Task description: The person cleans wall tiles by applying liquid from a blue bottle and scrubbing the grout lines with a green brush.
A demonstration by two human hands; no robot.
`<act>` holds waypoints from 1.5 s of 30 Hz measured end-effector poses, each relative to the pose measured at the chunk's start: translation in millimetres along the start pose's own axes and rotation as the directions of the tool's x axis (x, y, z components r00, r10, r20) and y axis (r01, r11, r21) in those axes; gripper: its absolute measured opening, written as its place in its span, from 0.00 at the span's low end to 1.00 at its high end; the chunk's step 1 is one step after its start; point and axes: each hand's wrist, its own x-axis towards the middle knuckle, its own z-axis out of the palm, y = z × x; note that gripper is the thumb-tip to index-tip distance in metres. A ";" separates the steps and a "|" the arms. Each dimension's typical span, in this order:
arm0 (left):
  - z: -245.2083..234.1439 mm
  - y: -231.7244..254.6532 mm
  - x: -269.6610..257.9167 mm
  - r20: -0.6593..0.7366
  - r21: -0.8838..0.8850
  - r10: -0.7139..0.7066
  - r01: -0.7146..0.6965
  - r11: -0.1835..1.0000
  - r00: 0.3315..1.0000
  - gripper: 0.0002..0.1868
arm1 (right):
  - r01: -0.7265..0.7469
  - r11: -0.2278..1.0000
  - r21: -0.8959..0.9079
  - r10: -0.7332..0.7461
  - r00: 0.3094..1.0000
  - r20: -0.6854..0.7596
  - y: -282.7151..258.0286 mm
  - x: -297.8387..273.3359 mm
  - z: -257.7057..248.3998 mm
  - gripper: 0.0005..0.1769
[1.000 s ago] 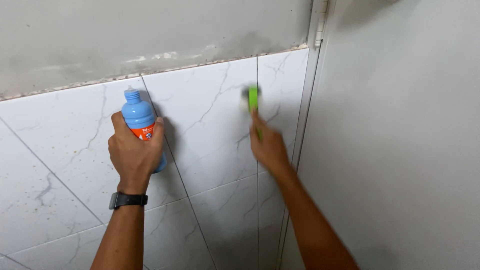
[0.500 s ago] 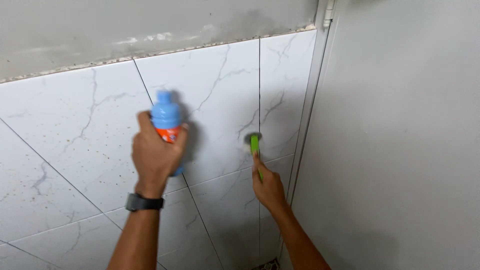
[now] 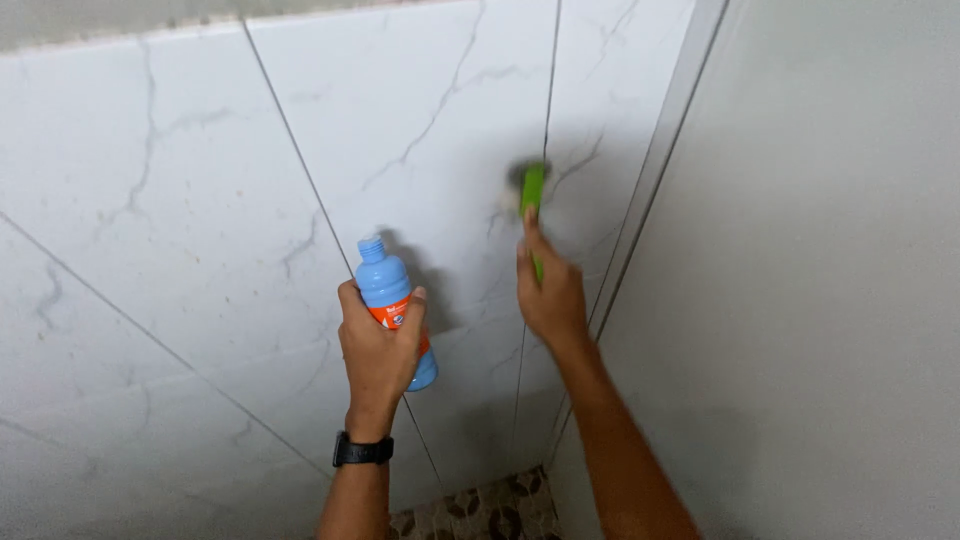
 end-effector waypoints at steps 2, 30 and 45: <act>0.7 -11.1 -12.0 0.007 -0.044 -0.075 0.076 0.996 0.997 0.23 | -0.182 0.983 0.008 0.180 0.977 0.112 22.2 -59.2 19.8 0.29; 28.7 -48.2 -100.4 -0.020 -0.326 -0.453 0.423 0.846 0.891 0.18 | -0.380 0.925 0.016 0.342 0.849 0.403 96.3 -144.5 33.4 0.31; -9.6 -38.4 -84.4 0.189 -0.296 -0.330 0.374 0.879 0.925 0.17 | -0.696 0.664 0.272 0.625 0.717 0.310 53.9 -162.7 51.6 0.25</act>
